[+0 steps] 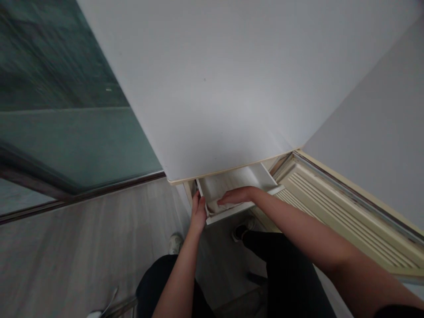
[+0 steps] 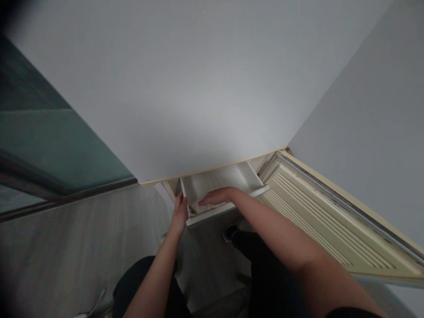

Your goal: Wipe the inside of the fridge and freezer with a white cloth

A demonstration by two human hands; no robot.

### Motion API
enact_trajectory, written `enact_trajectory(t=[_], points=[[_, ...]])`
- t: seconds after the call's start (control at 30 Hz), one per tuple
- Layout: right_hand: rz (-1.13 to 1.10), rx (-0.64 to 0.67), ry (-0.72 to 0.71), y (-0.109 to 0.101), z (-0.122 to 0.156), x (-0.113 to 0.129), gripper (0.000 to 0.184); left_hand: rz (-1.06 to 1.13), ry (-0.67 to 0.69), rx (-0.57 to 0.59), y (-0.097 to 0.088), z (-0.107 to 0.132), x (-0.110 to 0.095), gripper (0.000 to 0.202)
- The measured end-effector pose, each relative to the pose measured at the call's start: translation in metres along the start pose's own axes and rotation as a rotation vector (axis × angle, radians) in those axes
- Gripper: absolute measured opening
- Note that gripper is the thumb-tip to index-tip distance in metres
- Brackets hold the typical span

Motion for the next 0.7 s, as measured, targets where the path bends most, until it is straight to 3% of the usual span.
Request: enact_trajectory(t=[0.07,0.13,0.23,0.33,0.4,0.47,0.57,0.7], points=[[0.17,-0.052,-0.075,0.0,0.006,0.011,0.04,-0.009,-0.007,0.013,-0.001,0.0,-0.001,0.056],[0.393,-0.104,-0.046,-0.005,0.018,0.002,0.042,-0.013,-0.011,0.021,-0.002,0.0,-0.001,0.056],[0.69,-0.292,0.134,-0.031,0.049,-0.038,0.042,-0.01,-0.049,-0.008,-0.003,-0.002,0.002,0.054],[0.845,-0.625,0.369,-0.071,0.089,-0.083,0.038,-0.014,-0.069,-0.025,-0.003,-0.004,0.006,0.055],[0.839,-0.763,0.472,-0.085,0.105,-0.109,0.039,-0.017,-0.061,-0.024,-0.002,-0.006,0.008,0.055],[0.73,-0.754,0.542,-0.085,0.104,-0.133,0.044,-0.013,-0.052,-0.034,-0.003,-0.006,0.008,0.054],[0.545,-0.654,0.62,-0.068,0.079,-0.161,0.06,-0.009,-0.038,-0.025,-0.004,-0.006,0.006,0.054],[0.413,-0.674,0.683,-0.059,0.046,-0.181,0.073,-0.029,-0.018,0.001,-0.004,-0.005,0.005,0.057]])
Point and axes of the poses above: each hand's wrist, its own z-axis away from the middle knuckle, its own y-axis out of the palm, x = y × z, the point moved 5 cm from there along -z, towards the middle knuckle, and after that the axes turned 12 degrees about z, right-handed, at the moved point
